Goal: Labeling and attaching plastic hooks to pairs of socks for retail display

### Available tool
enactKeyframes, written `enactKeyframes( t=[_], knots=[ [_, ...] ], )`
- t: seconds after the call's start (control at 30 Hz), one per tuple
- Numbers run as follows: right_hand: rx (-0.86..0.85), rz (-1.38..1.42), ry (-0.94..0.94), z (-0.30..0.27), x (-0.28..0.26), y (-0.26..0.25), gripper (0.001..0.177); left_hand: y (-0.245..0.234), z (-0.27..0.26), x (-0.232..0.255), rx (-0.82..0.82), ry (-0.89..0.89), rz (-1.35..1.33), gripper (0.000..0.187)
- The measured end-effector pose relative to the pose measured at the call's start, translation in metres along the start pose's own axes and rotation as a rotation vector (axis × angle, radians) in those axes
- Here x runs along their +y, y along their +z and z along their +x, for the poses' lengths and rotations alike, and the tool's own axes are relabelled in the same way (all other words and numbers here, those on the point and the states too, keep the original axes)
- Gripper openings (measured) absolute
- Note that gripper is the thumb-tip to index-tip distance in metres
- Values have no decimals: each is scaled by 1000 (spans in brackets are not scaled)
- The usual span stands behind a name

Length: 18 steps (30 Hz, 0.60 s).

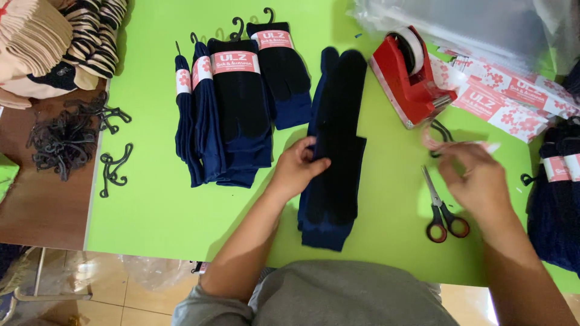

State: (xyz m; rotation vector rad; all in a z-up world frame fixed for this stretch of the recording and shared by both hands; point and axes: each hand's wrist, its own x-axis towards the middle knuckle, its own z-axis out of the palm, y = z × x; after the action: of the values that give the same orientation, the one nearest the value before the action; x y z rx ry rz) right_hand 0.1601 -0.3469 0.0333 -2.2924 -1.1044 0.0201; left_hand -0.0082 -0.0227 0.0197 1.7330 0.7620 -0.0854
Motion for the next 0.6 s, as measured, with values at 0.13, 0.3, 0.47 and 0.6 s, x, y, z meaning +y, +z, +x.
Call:
enactKeyframes(
  t=[0.13,0.3,0.47,0.6],
  knots=[
    [46,-234,201,12,21,-7,29,-1,-14,-16,-46,-72,-181,74],
    [49,-301,134,33,38,-9,86,-1,-12,-17,-33,-71,-234,70],
    [160,-643,320,3,108,-2,37,-4,-15,-13,-20,-78,-187,63],
    [-217,-441,455,29,62,-5,51,-8,-13,18,36,-86,-186,67]
  ],
)
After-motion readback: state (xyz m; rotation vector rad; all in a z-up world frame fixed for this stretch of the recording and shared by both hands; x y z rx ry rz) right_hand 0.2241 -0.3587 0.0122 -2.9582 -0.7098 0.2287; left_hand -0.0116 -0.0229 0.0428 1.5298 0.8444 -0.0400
